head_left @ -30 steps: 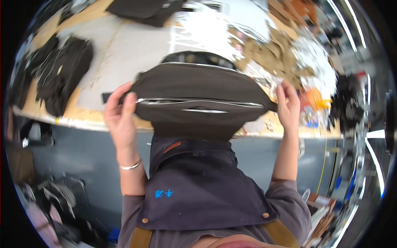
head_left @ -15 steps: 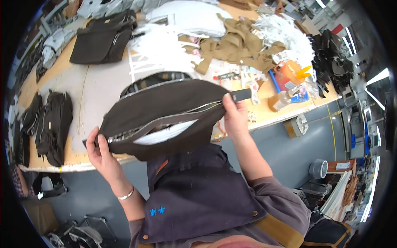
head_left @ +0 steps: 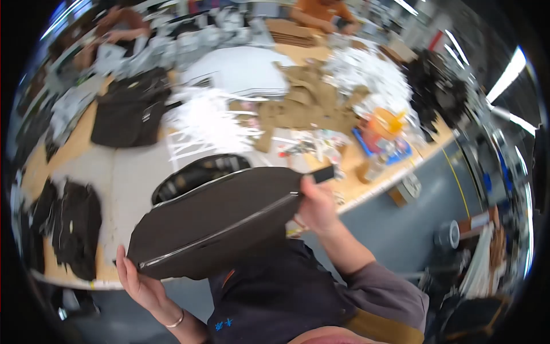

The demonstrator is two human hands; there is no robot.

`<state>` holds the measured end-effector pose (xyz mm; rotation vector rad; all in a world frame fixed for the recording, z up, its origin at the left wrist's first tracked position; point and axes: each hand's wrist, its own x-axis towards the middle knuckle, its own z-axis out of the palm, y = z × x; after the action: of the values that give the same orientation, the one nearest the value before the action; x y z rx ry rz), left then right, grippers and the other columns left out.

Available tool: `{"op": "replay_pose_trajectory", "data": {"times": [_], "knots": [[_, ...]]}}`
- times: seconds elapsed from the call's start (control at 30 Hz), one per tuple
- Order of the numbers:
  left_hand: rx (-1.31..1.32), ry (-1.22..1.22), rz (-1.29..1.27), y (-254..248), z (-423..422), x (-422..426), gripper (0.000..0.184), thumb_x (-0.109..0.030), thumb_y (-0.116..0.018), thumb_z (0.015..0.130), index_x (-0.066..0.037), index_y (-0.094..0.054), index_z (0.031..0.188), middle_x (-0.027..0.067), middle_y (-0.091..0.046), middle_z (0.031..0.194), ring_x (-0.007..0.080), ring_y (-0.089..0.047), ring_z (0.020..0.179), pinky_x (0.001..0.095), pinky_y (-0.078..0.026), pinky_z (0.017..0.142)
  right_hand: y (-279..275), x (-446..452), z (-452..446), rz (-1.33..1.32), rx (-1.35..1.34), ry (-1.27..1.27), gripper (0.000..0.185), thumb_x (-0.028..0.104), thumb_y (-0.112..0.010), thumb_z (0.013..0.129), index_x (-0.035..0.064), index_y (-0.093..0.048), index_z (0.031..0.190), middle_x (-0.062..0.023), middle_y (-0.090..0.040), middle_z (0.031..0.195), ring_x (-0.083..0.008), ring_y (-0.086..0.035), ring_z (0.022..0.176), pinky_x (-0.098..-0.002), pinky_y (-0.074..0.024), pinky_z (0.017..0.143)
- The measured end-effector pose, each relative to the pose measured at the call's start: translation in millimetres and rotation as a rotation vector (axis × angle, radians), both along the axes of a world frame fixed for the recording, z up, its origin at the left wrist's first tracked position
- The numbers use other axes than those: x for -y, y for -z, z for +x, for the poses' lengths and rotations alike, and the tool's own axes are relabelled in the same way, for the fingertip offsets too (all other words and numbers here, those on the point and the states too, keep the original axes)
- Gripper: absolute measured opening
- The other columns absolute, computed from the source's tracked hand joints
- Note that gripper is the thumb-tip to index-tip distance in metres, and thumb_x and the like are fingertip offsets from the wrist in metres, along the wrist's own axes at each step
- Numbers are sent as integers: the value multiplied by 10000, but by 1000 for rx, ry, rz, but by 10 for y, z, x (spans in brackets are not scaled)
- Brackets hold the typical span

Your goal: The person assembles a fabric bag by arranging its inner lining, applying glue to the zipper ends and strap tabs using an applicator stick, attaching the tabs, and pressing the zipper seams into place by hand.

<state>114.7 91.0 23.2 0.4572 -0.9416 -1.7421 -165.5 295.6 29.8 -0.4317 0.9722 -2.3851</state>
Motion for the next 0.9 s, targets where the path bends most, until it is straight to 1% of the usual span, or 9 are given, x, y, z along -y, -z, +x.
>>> {"op": "replay_pose_trajectory", "data": {"times": [0.07,0.1,0.2,0.33,0.4,0.57,0.7,0.83,0.9], "knots": [[101,-125,-24,-240,-37,-5,351,-80,-449,948,53,-445,1272,127,-592,1064,177,-566,992,300,-453,869,-219,61,-56,54,-66,-51,212,166,-553,911,-6,-618,1018,-110,-636,1057,-205,-620,966,-351,-496,843],[149,-140,-61,-246,7,75,341,-79,-459,944,58,-462,1256,84,-582,998,133,-546,924,269,-441,824,-244,113,-127,146,-41,-97,229,184,-553,914,23,-603,1069,-101,-651,1021,-184,-636,889,-296,-512,713],[333,-202,-155,-200,-57,433,304,-90,-524,914,40,-545,1187,-23,-512,841,37,-449,733,192,-381,662,-286,414,-382,295,-8,-286,204,251,-583,902,70,-608,994,-9,-648,856,-55,-534,638,-183,-312,436],[521,-198,-292,-557,-341,1396,283,-151,-611,872,-23,-620,1124,-43,-542,869,19,-430,657,171,-338,561,-474,1482,-785,419,-7,-271,200,293,-599,897,94,-606,886,43,-591,751,-41,-463,561,-186,-326,448],[584,-422,-478,-1120,-520,1769,298,-186,-610,879,-23,-615,1128,-19,-605,978,13,-505,790,156,-375,624,-877,1910,-923,251,-219,-238,239,313,-591,901,78,-596,861,23,-591,746,-59,-481,567,-186,-368,478],[224,-443,-718,-1879,-844,2915,400,-200,-609,888,-56,-511,1249,49,-573,1070,93,-540,907,222,-457,755,-1633,2815,-944,-36,-614,-9,329,355,-629,871,35,-630,947,-14,-636,909,-80,-565,777,-217,-452,568],[447,-430,-465,-1467,-1314,3561,783,-309,-686,816,-92,-225,1411,126,-506,1100,204,-514,998,338,-469,823,-1187,3749,-1062,97,-387,-87,433,390,-662,836,-17,-619,977,-54,-608,999,-121,-542,833,-245,-498,630],[902,-134,-204,-576,-1508,3577,549,-292,-646,847,-140,-428,1327,78,-515,1186,230,-502,1062,333,-439,892,-279,4138,-1243,584,-388,-352,534,485,-608,844,51,-554,1150,-26,-566,1125,-158,-485,927,-314,-457,758],[1078,-132,-438,5,-1406,3673,445,-232,-656,835,-117,-525,1245,97,-492,1262,238,-468,1155,350,-420,937,34,4118,-1255,730,-418,-467,568,521,-596,837,70,-543,1179,-18,-559,1145,-157,-477,920,-322,-447,779]]}}
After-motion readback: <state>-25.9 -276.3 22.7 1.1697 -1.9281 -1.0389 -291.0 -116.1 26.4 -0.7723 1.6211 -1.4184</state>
